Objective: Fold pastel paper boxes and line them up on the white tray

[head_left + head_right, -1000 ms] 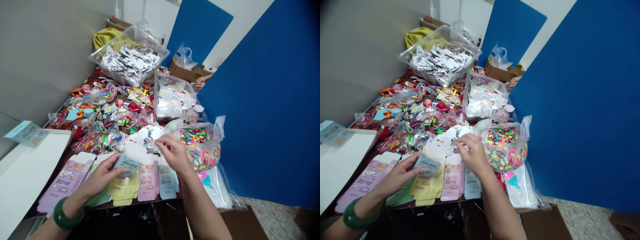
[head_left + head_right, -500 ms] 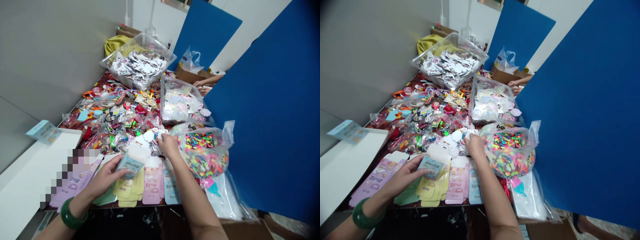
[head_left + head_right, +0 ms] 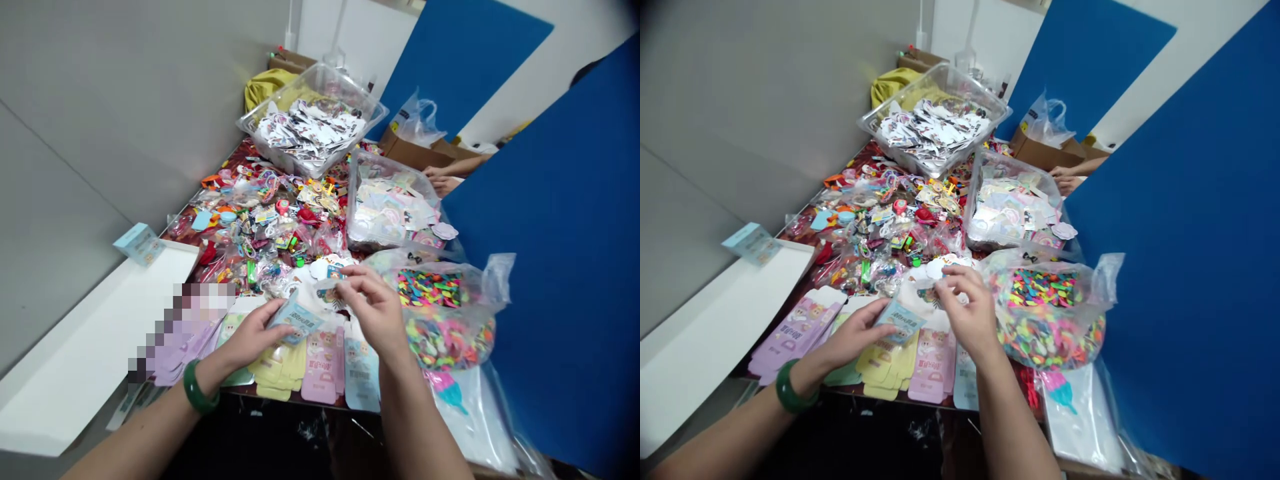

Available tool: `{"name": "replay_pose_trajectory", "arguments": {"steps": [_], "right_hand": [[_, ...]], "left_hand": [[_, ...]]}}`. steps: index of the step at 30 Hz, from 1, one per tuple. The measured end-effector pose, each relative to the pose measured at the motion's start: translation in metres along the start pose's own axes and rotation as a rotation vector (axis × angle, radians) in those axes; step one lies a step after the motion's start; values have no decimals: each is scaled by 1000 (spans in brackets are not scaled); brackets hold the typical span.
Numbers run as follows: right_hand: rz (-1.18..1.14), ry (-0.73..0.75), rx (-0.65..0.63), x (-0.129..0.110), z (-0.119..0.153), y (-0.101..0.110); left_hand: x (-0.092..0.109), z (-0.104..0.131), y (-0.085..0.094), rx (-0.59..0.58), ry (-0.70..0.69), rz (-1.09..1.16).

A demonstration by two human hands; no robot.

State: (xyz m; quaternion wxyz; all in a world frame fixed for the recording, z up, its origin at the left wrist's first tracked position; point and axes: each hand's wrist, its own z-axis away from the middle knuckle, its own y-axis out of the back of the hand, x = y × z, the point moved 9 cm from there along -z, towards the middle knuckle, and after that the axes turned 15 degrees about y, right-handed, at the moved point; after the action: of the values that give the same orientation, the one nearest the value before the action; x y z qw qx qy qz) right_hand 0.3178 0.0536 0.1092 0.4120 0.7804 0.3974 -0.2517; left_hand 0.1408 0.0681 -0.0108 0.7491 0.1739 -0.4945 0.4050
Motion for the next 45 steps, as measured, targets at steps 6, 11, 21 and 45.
{"name": "replay_pose_trajectory", "arguments": {"steps": [6,11,21,45], "right_hand": [[113,173,-343,-31,3,-36],[710,-178,47,51,-5,85],[738,-677,-191,188,28,153],[-109,-76,-67,17,6,-16]], "left_hand": [[8,5,-1,11,-38,-21],[-7,4,10,32,59,-23],[-12,0,12,45,98,-22],[-4,-6,-12,-49,12,159]]}}
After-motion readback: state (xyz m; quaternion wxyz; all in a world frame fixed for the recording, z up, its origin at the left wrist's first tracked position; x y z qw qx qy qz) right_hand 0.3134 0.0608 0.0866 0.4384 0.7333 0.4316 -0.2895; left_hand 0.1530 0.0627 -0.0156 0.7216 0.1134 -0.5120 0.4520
